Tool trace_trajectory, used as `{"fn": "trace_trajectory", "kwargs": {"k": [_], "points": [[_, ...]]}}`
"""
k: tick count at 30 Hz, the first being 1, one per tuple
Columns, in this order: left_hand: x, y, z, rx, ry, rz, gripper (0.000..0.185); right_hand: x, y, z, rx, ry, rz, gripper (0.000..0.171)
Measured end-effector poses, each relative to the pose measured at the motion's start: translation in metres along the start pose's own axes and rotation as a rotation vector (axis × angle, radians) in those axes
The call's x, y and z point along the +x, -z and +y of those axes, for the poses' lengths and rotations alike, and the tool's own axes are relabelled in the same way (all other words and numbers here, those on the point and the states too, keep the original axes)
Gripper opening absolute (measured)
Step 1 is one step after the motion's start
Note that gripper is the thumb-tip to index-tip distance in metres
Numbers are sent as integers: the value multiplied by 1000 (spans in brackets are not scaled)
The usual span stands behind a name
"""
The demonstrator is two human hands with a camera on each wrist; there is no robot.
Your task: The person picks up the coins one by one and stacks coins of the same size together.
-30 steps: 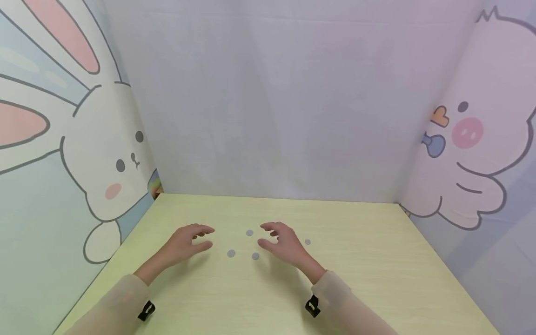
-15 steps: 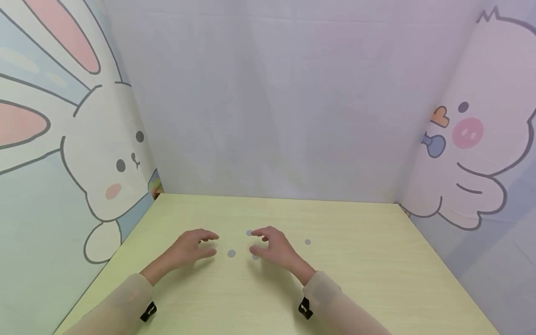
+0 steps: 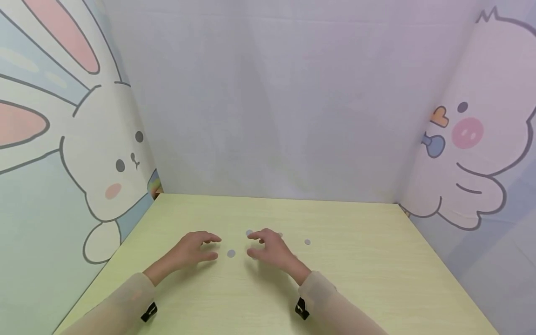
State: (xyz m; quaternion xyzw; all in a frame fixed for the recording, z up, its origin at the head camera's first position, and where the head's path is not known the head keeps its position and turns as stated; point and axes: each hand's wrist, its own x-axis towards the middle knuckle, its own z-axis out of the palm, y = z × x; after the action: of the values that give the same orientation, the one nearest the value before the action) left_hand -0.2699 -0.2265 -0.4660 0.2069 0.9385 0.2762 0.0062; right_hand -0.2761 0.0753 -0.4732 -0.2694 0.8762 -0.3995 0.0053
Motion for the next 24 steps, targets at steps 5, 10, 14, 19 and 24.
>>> {"fn": "trace_trajectory", "kwargs": {"k": [5,10,14,19,24], "points": [[1,-2,3,-12,20,-6,39,1,-4,-2,-11,-32,-23,42],[1,-6,4,8,1,-14,38,3,-8,-2,-45,-23,-37,41],[1,-7,4,16,-17,-6,36,5,-12,-1,-60,-28,-49,39],[2,-8,5,33,-47,7,32,7,-14,-4,-71,-39,-61,37],[4,-9,6,49,-61,14,31,11,-18,-5,-112,-44,-69,35]]}}
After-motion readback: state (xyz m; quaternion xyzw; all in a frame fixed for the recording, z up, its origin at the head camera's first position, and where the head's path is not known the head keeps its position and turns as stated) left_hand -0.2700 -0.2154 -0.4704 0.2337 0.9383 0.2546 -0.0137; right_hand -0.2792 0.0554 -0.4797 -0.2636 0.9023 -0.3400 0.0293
